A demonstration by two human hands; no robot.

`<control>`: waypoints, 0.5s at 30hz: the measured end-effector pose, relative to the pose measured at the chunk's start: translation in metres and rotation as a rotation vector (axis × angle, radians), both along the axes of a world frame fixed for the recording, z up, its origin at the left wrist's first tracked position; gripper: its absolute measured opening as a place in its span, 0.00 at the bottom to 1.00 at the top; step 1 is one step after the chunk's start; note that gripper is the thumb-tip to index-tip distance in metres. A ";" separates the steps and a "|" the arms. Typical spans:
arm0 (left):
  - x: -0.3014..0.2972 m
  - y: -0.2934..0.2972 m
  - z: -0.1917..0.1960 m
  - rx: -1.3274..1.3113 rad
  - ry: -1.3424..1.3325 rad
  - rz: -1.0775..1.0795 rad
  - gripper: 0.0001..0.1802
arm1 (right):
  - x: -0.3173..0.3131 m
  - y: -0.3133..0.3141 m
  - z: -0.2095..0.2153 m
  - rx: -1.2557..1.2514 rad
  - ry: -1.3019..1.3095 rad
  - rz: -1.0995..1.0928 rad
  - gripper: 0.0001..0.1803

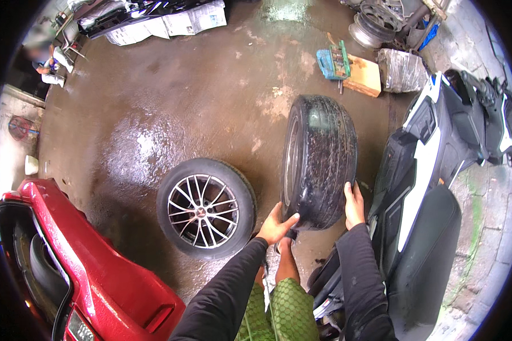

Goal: The person removes a tire from a red car using a cordless impact wrench, then rolls a replacement tire into position and mounts it onto the wheel hub. They hand-tighten the lug nuts before using the impact wrench to fully secure the wheel.

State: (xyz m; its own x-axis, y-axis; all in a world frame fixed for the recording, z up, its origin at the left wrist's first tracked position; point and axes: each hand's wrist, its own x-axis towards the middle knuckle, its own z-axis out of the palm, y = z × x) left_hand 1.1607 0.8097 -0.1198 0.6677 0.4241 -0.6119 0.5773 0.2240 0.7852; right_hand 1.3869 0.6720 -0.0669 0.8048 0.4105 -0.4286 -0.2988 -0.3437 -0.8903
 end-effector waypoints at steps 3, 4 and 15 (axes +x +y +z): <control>0.045 0.007 -0.003 0.112 -0.081 0.003 0.56 | 0.061 0.029 0.007 -0.035 0.007 -0.030 0.38; 0.062 0.012 -0.002 0.163 -0.087 0.022 0.56 | 0.078 0.040 0.010 -0.018 0.023 -0.036 0.37; 0.188 0.086 0.005 0.517 -0.035 0.249 0.47 | 0.224 0.154 0.024 -0.227 0.111 0.071 0.40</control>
State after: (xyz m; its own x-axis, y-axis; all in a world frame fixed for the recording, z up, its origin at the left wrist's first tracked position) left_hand 1.3485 0.8959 -0.1153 0.5255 0.8093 -0.2624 0.5281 -0.0684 0.8464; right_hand 1.6110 0.8265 -0.0431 0.7203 0.3480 -0.6001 -0.3580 -0.5546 -0.7512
